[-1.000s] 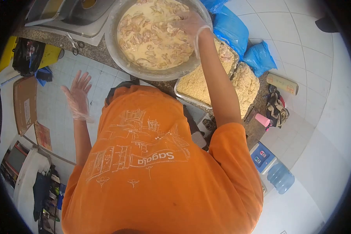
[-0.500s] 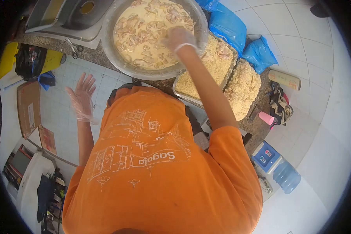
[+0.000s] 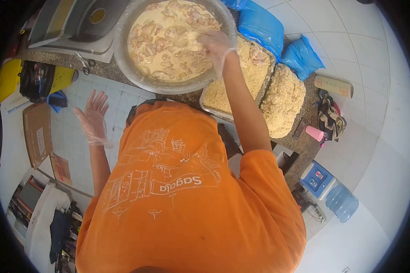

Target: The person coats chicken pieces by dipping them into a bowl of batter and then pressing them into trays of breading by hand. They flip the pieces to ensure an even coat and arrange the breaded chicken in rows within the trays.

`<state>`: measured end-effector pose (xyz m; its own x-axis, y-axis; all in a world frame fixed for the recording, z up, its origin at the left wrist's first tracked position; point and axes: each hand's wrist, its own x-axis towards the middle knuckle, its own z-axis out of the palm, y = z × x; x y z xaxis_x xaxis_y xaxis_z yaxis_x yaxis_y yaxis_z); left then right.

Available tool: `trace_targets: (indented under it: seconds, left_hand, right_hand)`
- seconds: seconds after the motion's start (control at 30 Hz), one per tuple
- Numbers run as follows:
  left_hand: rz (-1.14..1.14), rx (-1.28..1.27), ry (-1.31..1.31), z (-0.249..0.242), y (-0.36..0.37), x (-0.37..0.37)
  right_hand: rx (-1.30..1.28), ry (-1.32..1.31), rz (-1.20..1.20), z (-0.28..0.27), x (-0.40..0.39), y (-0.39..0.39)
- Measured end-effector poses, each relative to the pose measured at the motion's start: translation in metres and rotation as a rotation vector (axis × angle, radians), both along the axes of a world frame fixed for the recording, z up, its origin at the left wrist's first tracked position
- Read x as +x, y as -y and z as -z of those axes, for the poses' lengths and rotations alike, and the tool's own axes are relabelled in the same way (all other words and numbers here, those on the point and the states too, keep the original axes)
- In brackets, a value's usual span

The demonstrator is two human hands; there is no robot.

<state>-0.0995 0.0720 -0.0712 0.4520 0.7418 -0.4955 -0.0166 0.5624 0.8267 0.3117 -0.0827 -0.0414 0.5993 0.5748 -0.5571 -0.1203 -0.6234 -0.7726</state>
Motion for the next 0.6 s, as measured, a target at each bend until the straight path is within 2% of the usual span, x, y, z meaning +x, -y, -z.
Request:
trace_targets:
  seconds: [0.03, 0.07, 0.13, 0.17, 0.23, 0.27, 0.33, 0.37, 0.43, 0.5, 0.53, 0.6]
  left_hand:
    - [0.008, 0.001, 0.003, -0.001, 0.001, 0.004]
    - [0.02, 0.005, 0.001, -0.003, 0.002, 0.008]
    - [0.041, 0.005, 0.003, -0.003, 0.005, 0.018]
    - [0.038, 0.006, -0.001, -0.002, 0.005, 0.022]
    - [0.043, 0.003, -0.002, 0.0, 0.008, 0.03]
    - [0.042, 0.001, 0.002, 0.001, 0.009, 0.033]
    - [0.042, -0.003, 0.006, 0.002, 0.016, 0.04]
    - [0.039, -0.004, 0.002, 0.001, 0.019, 0.043]
    - [0.039, -0.005, -0.004, 0.002, 0.023, 0.05]
    - [0.073, -0.018, -0.009, 0.003, 0.026, 0.055]
    - [0.072, -0.017, -0.012, 0.001, 0.027, 0.057]
    - [0.1, -0.022, 0.009, -0.004, 0.028, 0.058]
  right_hand:
    - [0.082, -0.067, 0.139, -0.01, -0.001, 0.012]
    - [0.082, -0.064, 0.148, -0.012, 0.004, 0.027]
    - [0.226, 0.119, -0.004, -0.016, 0.019, 0.065]
    - [0.223, 0.125, 0.005, -0.03, 0.02, 0.08]
    - [0.153, 0.001, 0.241, -0.06, 0.022, 0.112]
    - [0.15, 0.006, 0.249, -0.061, 0.031, 0.133]
    - [0.084, 0.22, 0.175, -0.056, 0.045, 0.172]
    - [0.083, 0.22, 0.179, -0.051, 0.048, 0.181]
    - [-0.134, 0.476, 0.198, -0.041, 0.054, 0.195]
    - [-0.157, 0.538, 0.117, -0.001, 0.068, 0.206]
    - [-0.178, 0.598, 0.03, 0.0, 0.065, 0.197]
    - [-0.081, 0.507, 0.067, -0.003, 0.06, 0.181]
